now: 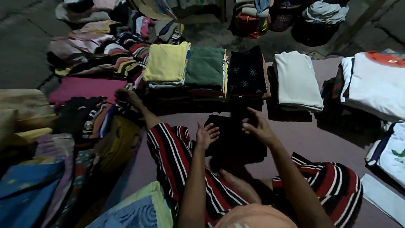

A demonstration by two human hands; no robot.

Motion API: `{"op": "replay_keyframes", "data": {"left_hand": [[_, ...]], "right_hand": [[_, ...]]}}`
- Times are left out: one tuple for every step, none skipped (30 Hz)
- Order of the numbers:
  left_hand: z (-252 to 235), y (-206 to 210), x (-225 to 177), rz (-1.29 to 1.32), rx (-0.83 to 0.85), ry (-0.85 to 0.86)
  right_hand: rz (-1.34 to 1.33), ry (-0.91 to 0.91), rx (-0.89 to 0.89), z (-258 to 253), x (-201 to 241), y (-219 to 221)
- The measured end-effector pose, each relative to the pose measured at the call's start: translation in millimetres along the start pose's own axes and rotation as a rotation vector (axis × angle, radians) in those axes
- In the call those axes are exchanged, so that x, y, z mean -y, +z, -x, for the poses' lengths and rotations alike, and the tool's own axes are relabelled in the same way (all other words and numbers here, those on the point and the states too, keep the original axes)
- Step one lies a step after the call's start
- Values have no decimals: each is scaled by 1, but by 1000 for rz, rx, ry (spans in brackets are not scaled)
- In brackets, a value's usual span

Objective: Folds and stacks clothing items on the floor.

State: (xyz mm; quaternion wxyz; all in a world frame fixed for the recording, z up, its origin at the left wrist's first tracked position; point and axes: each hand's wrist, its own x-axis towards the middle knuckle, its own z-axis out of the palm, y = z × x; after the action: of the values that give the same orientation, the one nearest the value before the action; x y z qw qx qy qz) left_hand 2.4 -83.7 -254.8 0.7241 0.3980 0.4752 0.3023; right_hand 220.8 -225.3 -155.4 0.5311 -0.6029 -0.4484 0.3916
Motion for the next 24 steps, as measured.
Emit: {"op": "replay_keyframes", "data": {"left_hand": [[2, -2, 3, -8, -16, 26], [2, -6, 6, -37, -40, 47], [1, -6, 9, -56, -103, 36], [-2, -5, 10, -86, -136, 6], [-7, -5, 11, -143, -148, -33], [-11, -5, 11, -213, -132, -58], [-14, -6, 10, -288, -113, -67], [-14, -7, 8, -352, -101, -74], [-13, -6, 4, -395, -106, -76], [-10, -5, 0, -416, -120, -73], [-7, -5, -4, -431, -136, -71], [-6, -7, -5, -455, -150, -76], [-6, -11, -3, -487, -168, -84], [-7, -14, -1, -506, -185, -84], [-8, -16, 1, -509, -200, -79], [-9, -17, 2, -513, -209, -67], [-10, -18, 4, -550, -221, -48], [-11, -19, 7, -629, -245, -14], [-11, -20, 10, -758, -288, 25], [-8, -16, 11, -901, -342, 66], [-4, -10, 11, -1023, -393, 131], [3, -1, 9, -1095, -411, 213], [12, 10, 5, -1102, -388, 301], [21, 23, 1, -1026, -316, 356]], "right_hand": [[1, -18, 4, -5, -8, 15], [62, -32, -26, -6, -19, 22], [142, -33, -62, -5, -35, 23], [218, -7, -92, -1, -51, 21], [277, 38, -115, 5, -67, 16], [321, 101, -137, 13, -82, 9], [351, 175, -159, 23, -95, 2], [373, 246, -192, 34, -106, -4], [381, 312, -221, 44, -117, -11], [383, 368, -244, 53, -127, -19], [379, 423, -261, 58, -135, -25], [372, 469, -270, 60, -141, -30], [374, 501, -275, 58, -145, -32], [376, 530, -269, 55, -145, -33], [376, 565, -251, 49, -144, -32], [378, 596, -228, 44, -141, -29], [392, 630, -199, 40, -138, -23], [432, 671, -168, 37, -133, -18], [493, 708, -129, 34, -130, -13], [545, 727, -102, 33, -129, -8], [567, 712, -96, 33, -128, -5], [551, 652, -113, 35, -129, -1], [502, 544, -132, 38, -127, 4], [445, 396, -137, 42, -125, 10]]}}
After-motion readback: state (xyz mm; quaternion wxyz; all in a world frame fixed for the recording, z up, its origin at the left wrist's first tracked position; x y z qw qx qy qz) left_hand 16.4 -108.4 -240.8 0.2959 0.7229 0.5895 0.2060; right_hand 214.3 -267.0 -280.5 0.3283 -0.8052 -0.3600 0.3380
